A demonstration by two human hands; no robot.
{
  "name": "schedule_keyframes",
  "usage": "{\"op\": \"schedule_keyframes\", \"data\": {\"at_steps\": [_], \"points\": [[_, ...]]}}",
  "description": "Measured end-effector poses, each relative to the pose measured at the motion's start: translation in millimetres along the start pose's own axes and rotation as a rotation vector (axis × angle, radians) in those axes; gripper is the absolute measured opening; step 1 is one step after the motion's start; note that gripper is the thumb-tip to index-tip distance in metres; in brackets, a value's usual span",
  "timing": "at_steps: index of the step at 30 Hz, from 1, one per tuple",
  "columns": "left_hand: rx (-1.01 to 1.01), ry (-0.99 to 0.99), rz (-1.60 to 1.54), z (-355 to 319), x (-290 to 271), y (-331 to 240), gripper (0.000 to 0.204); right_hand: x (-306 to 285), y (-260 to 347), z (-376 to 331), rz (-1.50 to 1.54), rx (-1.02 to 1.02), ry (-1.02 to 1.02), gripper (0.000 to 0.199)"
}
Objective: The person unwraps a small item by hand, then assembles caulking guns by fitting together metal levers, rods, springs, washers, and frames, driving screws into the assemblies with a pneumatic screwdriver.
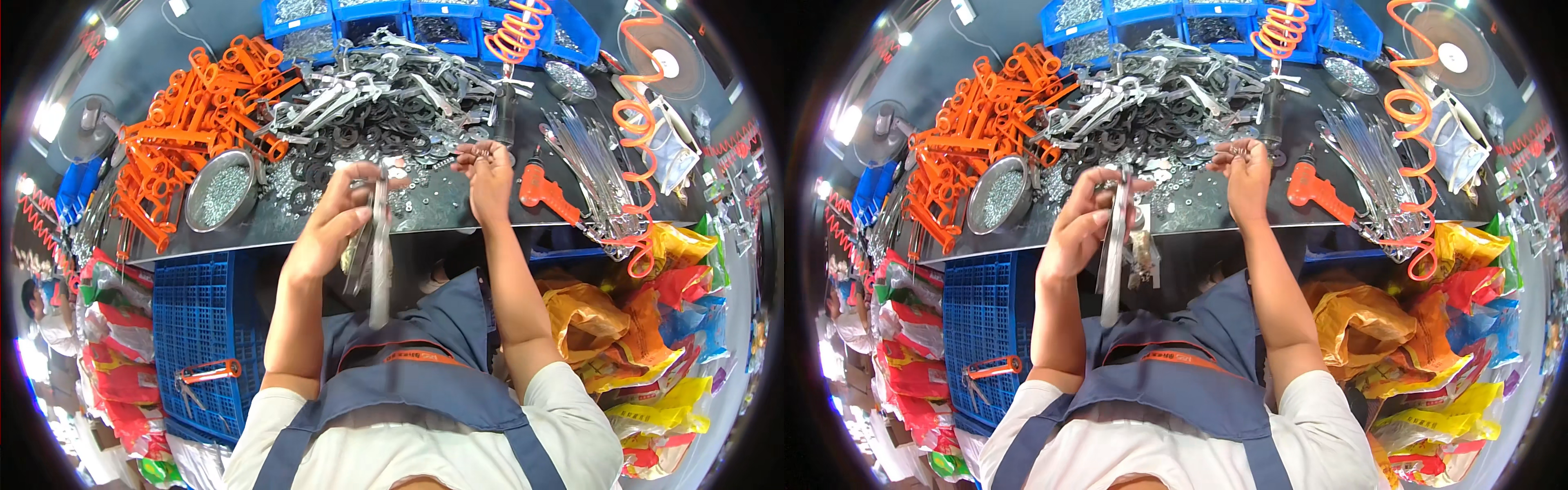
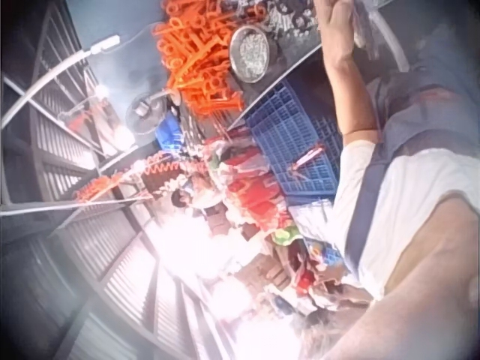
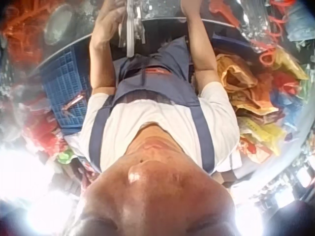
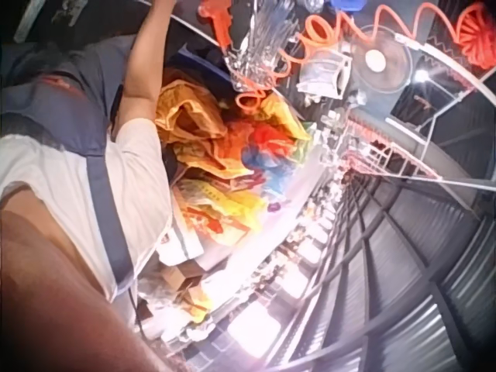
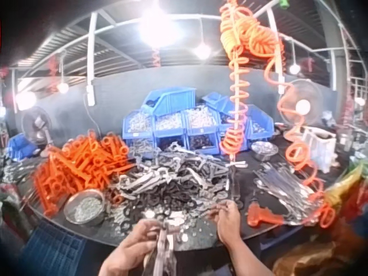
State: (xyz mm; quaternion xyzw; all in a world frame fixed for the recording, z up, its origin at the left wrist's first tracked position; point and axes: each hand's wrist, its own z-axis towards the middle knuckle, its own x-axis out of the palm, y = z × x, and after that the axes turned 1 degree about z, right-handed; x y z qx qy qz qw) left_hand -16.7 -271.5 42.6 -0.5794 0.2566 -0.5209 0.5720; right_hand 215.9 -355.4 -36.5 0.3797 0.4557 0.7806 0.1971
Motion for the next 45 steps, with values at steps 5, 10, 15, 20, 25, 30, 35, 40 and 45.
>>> {"op": "schedule_keyframes", "data": {"at_steps": [5, 10, 15, 20, 25, 30, 35, 40, 45], "points": [[-0.051, -0.315, 0.16, -50, 8, 49, 0.028, 38, 25, -65, 0.067, 0.15, 0.244, 0.018], [0.154, -0.771, 0.481, -42, 29, 111, 0.015, 93, -14, -118, 0.429, 0.369, -0.049, 0.016], [0.128, -0.705, 0.476, -64, 35, 100, 0.015, 104, 3, -141, 0.252, 0.1, 0.024, 0.016], [-0.044, -0.624, 0.412, -64, 36, 82, 0.021, 75, 24, -141, -0.246, -0.155, 0.353, 0.014], [0.143, -0.525, 0.594, -71, 28, 88, 0.038, 80, 56, -152, -0.645, -0.37, 0.63, 0.022], [0.078, -0.478, 0.485, -74, 19, 76, 0.028, 66, 60, -149, -0.294, 0.142, 0.348, 0.015], [0.087, -0.377, 0.529, -84, 23, 59, 0.037, 64, 58, -142, -0.171, 0.118, 0.352, 0.016], [0.088, -0.36, 0.702, -85, 28, 52, 0.042, 69, 50, -149, -0.285, 0.074, 0.322, 0.021], [0.114, -0.352, 0.738, -85, 29, 52, 0.042, 74, 49, -153, -0.387, -0.119, 0.252, 0.018]]}}
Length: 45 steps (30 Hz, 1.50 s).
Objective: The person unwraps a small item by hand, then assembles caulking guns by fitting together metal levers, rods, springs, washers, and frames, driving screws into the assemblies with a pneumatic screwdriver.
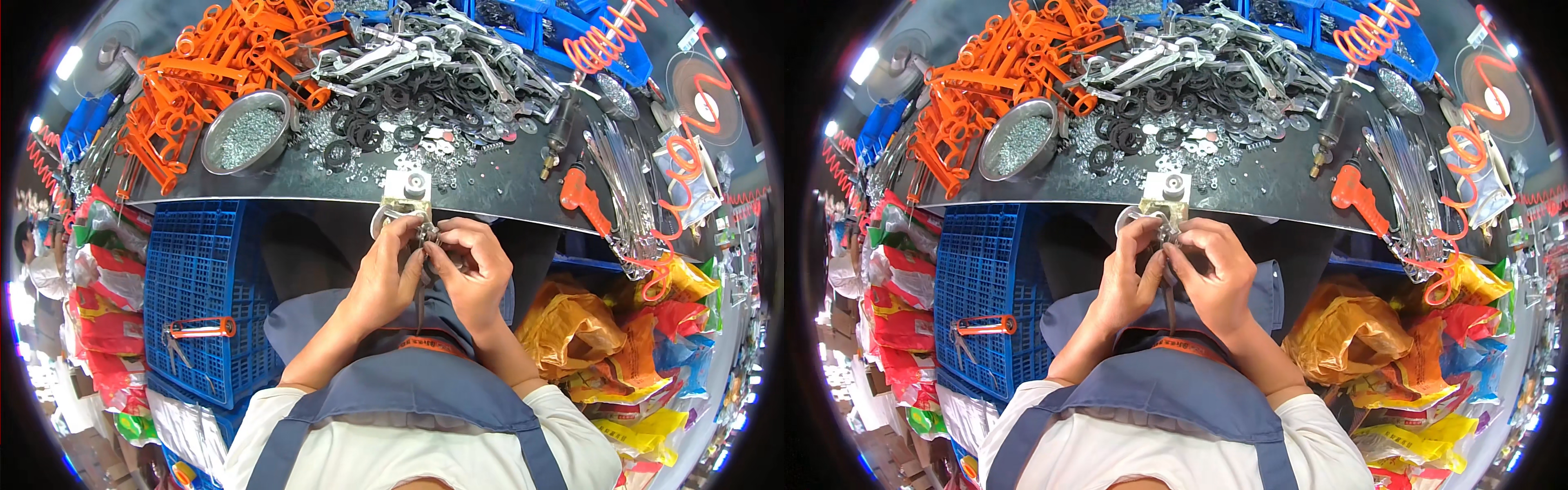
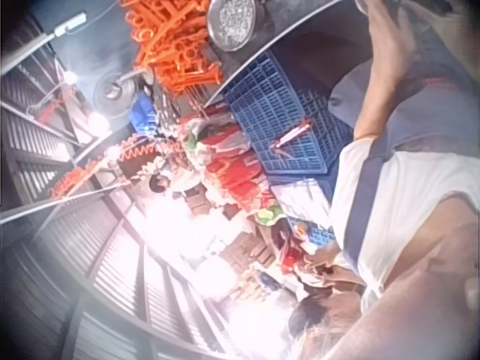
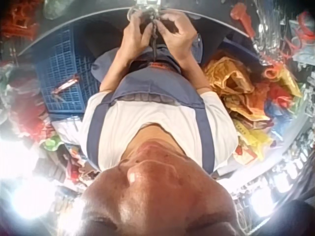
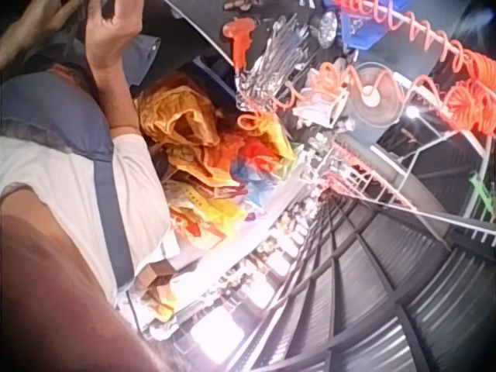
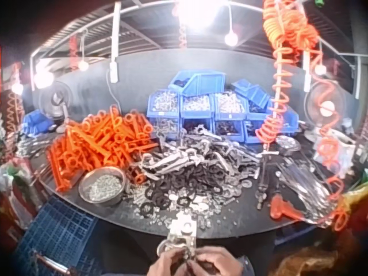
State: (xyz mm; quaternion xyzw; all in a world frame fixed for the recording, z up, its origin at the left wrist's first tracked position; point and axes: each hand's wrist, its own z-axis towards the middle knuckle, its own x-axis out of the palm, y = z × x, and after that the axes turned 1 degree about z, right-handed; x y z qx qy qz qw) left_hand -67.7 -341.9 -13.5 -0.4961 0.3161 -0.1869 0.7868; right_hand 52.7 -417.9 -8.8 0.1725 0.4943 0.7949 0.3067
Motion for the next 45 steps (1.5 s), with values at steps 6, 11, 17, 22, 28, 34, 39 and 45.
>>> {"op": "schedule_keyframes", "data": {"at_steps": [6, 11, 17, 22, 28, 34, 39, 45], "points": [[0.024, -0.067, -0.011, -4, -8, 8, 0.046, 3, 9, 3, -0.161, -0.147, 0.119, 0.013], [-0.024, -0.025, -0.117, -3, -23, 15, 0.043, 10, 7, 7, -0.11, -0.051, 0.155, 0.011], [-0.125, -0.212, -0.191, -10, -30, 35, 0.035, 35, -8, 20, 0.035, -0.019, 0.298, 0.015], [-0.187, -0.356, -0.666, -4, -57, 39, 0.027, 6, -100, 133, -0.599, -0.054, 0.144, 0.017], [-0.23, -0.337, -0.868, -12, -61, 38, 0.022, 3, -150, 183, -1.121, -0.184, 0.449, 0.01], [-0.292, -0.356, -1.0, -4, -49, 26, 0.023, -28, -131, 182, -0.998, -0.147, 0.459, 0.017], [-0.262, -0.272, -0.97, -8, -39, 31, 0.024, -11, -14, 91, -0.238, 0.133, 0.271, 0.008], [-0.293, -0.257, -0.969, 1, -17, 17, 0.022, 7, 20, 16, -0.246, -0.426, 0.315, 0.023]]}}
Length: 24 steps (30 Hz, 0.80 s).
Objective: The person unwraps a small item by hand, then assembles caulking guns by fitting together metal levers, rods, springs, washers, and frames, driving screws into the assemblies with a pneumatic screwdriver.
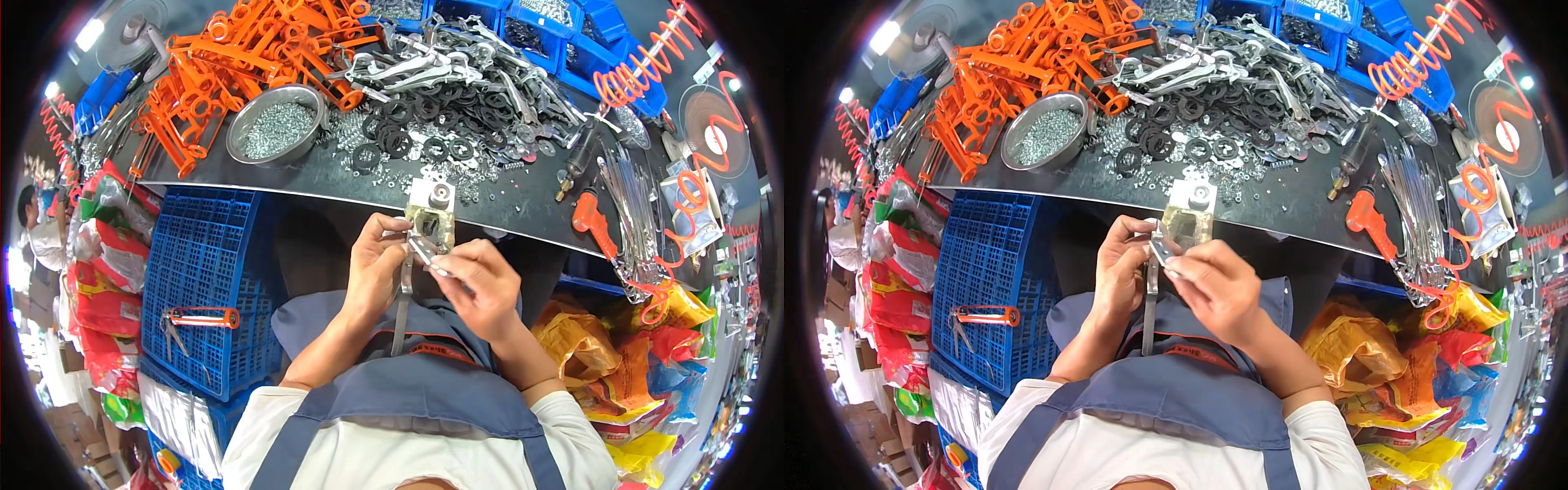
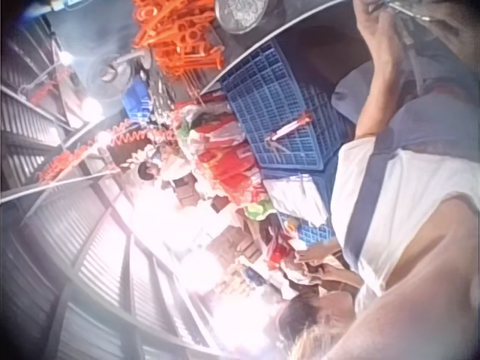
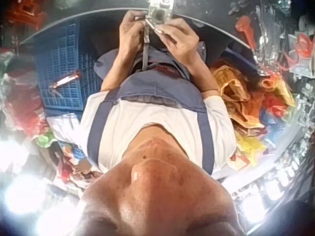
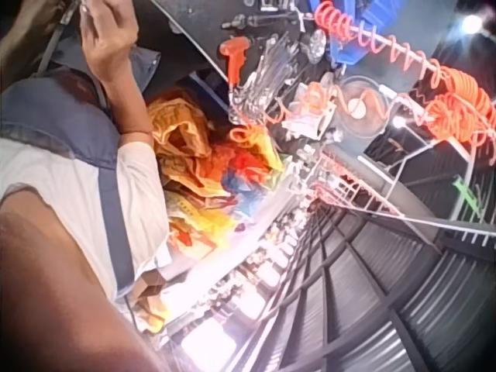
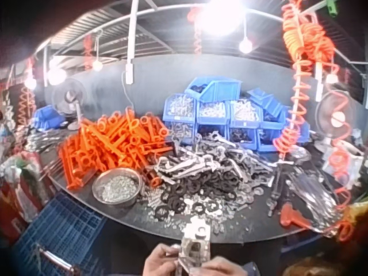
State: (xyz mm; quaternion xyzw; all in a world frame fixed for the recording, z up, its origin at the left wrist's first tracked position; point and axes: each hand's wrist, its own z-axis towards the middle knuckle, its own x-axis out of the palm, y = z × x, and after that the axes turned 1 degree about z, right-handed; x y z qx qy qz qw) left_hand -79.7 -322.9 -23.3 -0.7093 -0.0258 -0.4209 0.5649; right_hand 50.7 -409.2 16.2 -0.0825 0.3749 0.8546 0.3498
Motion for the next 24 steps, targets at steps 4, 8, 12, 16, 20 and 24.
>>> {"op": "schedule_keyframes", "data": {"at_steps": [4, 8, 12, 16, 20, 24], "points": [[-0.017, -0.047, 0.079, -5, 0, -3, 0.023, 6, -3, 0, -0.009, -0.106, 0.083, 0.028], [0.005, -0.073, 0.194, -6, -11, 8, 0.023, 8, -3, 10, -0.11, -0.194, 0.202, 0.03], [-0.081, 0.078, 0.006, -4, -15, -4, 0.034, 23, -4, -3, -0.4, -0.443, 0.154, 0.032], [-0.031, 0.351, 0.076, -2, -7, -14, 0.085, 20, -18, -5, -0.328, -0.338, 0.086, 0.032], [-0.012, 0.081, 0.192, 2, -14, -19, 0.085, 0, -29, 2, 0.087, 0.016, 0.146, 0.035], [0.152, -0.025, 0.122, 4, -49, -56, 0.072, -117, -87, -8, -0.46, 0.457, -0.22, 0.029]]}}
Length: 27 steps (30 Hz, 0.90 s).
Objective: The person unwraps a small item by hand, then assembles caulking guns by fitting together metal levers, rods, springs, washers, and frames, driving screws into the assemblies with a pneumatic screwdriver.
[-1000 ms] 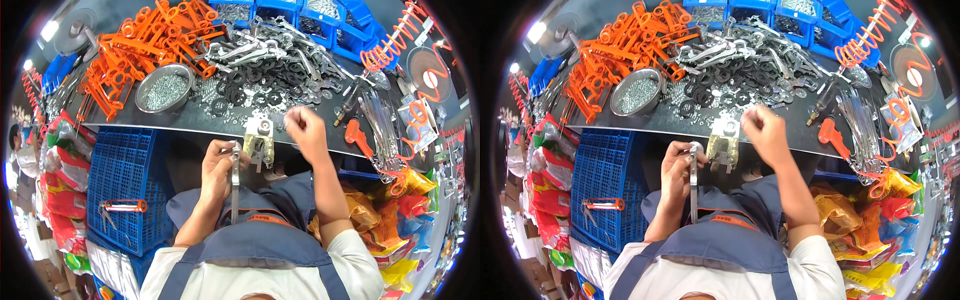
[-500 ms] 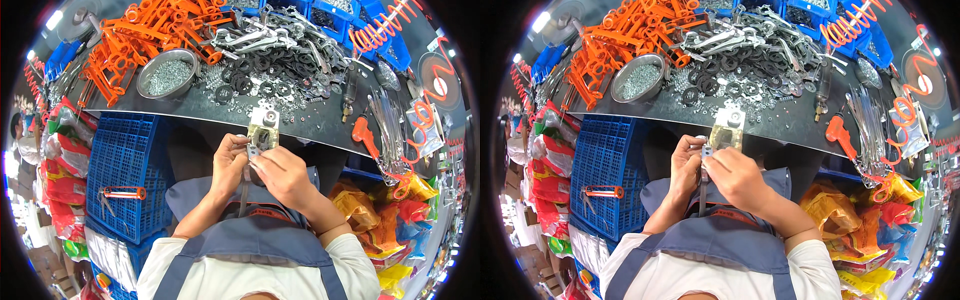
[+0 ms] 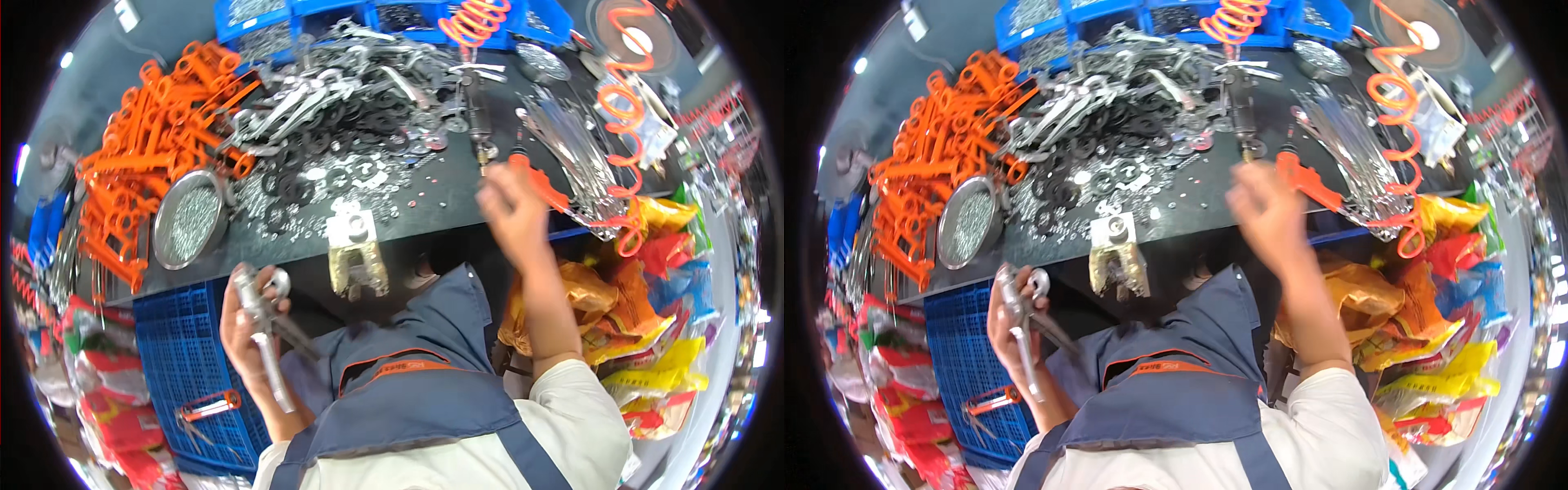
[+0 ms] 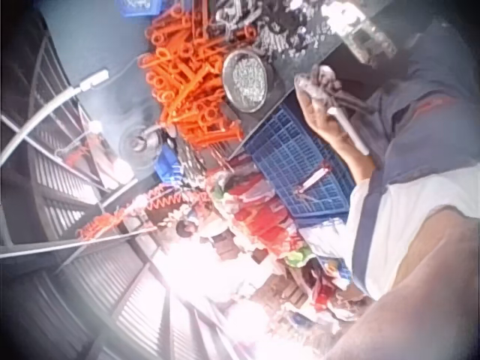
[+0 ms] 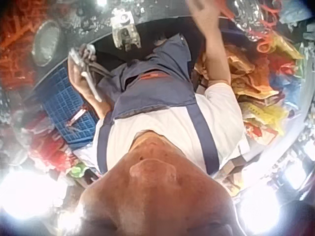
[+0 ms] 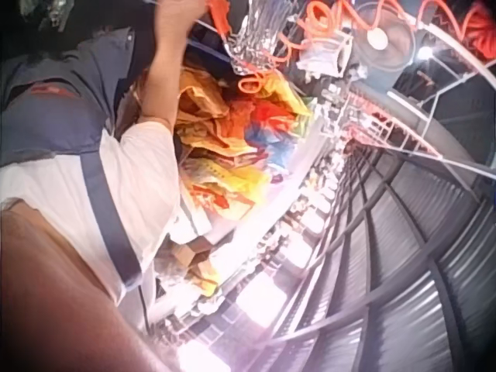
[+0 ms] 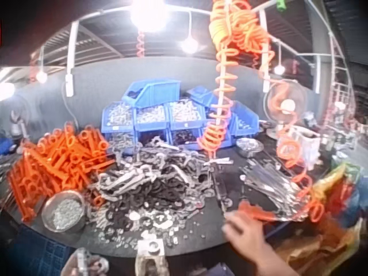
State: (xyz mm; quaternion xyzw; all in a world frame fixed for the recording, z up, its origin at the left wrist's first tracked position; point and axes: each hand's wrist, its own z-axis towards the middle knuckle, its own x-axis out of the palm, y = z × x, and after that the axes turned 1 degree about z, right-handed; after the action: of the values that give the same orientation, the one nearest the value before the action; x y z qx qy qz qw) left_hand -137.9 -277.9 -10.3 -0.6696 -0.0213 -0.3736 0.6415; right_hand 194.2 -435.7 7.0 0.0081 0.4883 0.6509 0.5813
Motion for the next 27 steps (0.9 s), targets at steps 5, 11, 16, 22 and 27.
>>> {"op": "schedule_keyframes", "data": {"at_steps": [5, 11, 16, 22, 27], "points": [[-0.12, 0.153, 0.02, -4, 22, 15, 0.064, -117, -218, 36, -1.123, 0.279, -0.103, 0.025], [-0.17, 0.272, -0.033, -9, 40, 34, 0.06, -135, -209, 62, -0.962, 0.387, 0.179, 0.027], [-0.119, 0.119, 0.073, -13, 31, 26, 0.062, -147, -202, 52, -1.179, 0.212, 0.317, 0.016], [-0.143, 0.108, 0.029, -9, 24, 16, 0.059, -166, -210, 13, -0.814, 0.218, -0.056, 0.022], [-0.04, -0.01, 0.081, -19, 19, 15, 0.062, -69, -47, -77, 0.736, 0.933, 0.351, 0.023]]}}
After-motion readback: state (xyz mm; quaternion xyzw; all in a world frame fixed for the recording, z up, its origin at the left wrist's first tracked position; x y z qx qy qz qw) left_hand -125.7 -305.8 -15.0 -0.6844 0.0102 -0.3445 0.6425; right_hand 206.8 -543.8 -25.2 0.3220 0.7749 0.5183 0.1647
